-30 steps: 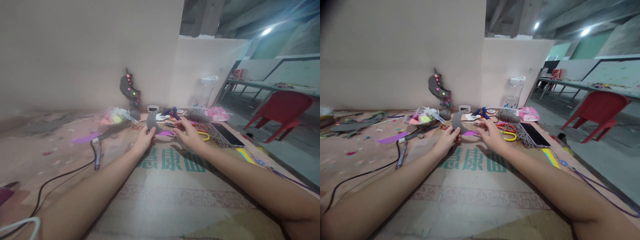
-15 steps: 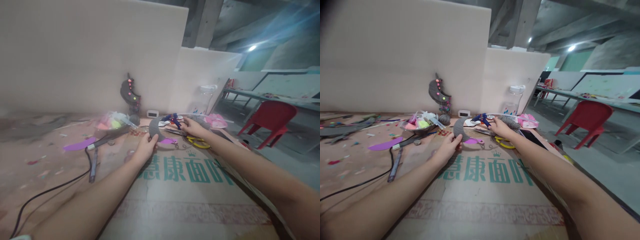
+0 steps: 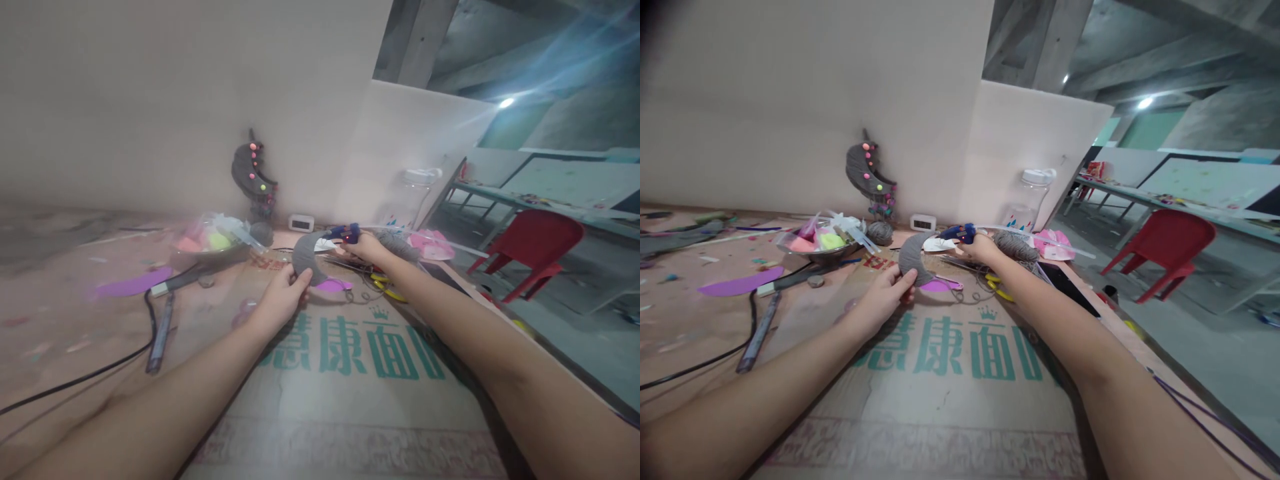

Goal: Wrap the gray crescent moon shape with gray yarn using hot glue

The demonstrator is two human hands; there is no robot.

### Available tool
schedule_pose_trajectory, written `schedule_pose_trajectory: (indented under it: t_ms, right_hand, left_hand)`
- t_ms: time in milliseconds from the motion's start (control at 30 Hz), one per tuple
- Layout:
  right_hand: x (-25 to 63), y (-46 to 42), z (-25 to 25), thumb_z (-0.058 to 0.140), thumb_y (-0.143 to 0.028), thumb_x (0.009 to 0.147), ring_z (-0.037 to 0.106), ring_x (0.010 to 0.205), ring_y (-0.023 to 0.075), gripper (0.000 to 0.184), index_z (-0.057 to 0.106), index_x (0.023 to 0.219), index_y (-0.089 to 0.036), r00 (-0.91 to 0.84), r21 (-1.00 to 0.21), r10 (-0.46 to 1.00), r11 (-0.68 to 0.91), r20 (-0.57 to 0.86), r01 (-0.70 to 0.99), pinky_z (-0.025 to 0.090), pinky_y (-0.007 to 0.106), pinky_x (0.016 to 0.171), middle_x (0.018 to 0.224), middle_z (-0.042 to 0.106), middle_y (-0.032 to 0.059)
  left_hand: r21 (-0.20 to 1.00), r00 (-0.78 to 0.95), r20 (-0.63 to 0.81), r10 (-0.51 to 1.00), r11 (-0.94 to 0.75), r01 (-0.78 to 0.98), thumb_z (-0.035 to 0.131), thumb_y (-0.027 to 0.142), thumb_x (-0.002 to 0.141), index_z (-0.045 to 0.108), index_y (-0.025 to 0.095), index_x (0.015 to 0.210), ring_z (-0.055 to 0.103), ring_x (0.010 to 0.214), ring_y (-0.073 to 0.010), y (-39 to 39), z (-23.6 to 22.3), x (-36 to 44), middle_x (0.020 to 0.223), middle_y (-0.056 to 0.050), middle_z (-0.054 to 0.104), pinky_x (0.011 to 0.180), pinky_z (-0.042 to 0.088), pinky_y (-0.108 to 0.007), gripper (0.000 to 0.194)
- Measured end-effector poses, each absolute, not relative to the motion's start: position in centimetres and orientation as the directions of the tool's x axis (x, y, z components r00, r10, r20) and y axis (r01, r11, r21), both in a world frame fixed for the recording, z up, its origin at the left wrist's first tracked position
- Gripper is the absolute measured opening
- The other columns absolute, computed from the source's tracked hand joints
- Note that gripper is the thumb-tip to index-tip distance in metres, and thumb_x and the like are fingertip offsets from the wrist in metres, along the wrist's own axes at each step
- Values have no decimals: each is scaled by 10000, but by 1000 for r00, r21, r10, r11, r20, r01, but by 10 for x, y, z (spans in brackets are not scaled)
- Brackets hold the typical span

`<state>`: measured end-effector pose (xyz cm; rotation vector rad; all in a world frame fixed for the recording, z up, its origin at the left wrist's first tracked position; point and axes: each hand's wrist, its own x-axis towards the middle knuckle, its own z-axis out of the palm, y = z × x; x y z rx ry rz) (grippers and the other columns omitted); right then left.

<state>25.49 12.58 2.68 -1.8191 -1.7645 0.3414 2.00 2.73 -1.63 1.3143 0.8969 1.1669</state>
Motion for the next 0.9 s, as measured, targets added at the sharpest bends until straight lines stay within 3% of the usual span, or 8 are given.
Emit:
schedule_pose_trajectory:
  t_ms: [133, 233, 300, 500, 633, 767, 900]
  right_hand:
    - [258, 104, 44, 659, -264, 804, 707, 689, 229, 149, 707, 895, -156, -7, -654, 980, 138, 199, 744, 546, 321, 657, 820, 755, 94]
    - [258, 77, 53, 619, -220, 817, 721, 841, 212, 172, 705, 962, -186, -80, -709, 967, 232, 241, 666, 556, 325, 796, 1015, 759, 76]
    - [257, 55, 52, 643, -257, 810, 708, 931, 224, 179, 709, 970, -212, -113, -726, 952, 291, 284, 623, 535, 357, 893, 1041, 755, 57]
    - [250, -4, 27, 617, -419, 841, 690, 831, 265, 191, 671, 865, -237, -39, -722, 941, 283, 335, 631, 541, 445, 833, 838, 731, 52]
    - [247, -21, 17, 623, -489, 826, 666, 816, 274, 243, 657, 834, -248, -79, -682, 936, 306, 344, 664, 539, 417, 767, 849, 711, 50]
    - [249, -25, 15, 655, -522, 808, 642, 758, 262, 271, 630, 808, -252, -161, -664, 922, 368, 353, 651, 516, 384, 674, 794, 683, 45]
    - [252, -24, 12, 641, -551, 827, 635, 738, 262, 301, 643, 824, -250, -135, -660, 919, 363, 371, 658, 507, 388, 665, 767, 672, 47]
  left_hand:
    - [985, 213, 131, 968, -104, -136, 701, 589, 712, 517, 187, 789, 468, 454, -86, 28, -17, 20, 556, 59, 509, 439, 377, -206, 448]
    - [980, 204, 150, 967, -117, -162, 706, 570, 722, 519, 190, 792, 474, 459, -88, 29, -18, 20, 565, 56, 511, 437, 366, -205, 429]
    - [979, 198, 155, 968, -123, -165, 707, 560, 727, 519, 195, 789, 475, 461, -93, 29, -18, 20, 567, 54, 513, 437, 364, -210, 415]
    - [982, 120, 186, 975, -181, -49, 630, 447, 815, 538, 192, 800, 445, 460, -109, 25, -13, 18, 551, 55, 495, 436, 336, -229, 271]
    - [958, 84, 284, 955, -287, 24, 618, 371, 838, 623, 167, 887, 509, 583, -133, 26, -14, 16, 660, 16, 579, 530, 377, -239, 210]
    - [962, 86, 269, 959, -272, 20, 618, 391, 851, 637, 168, 927, 526, 600, -143, 26, -14, 14, 677, 14, 605, 571, 396, -249, 236]
    - [934, 84, 351, 933, -355, 30, 617, 346, 858, 661, 166, 1016, 629, 917, -192, 24, -12, 14, 971, -46, 709, 816, 455, -275, 243]
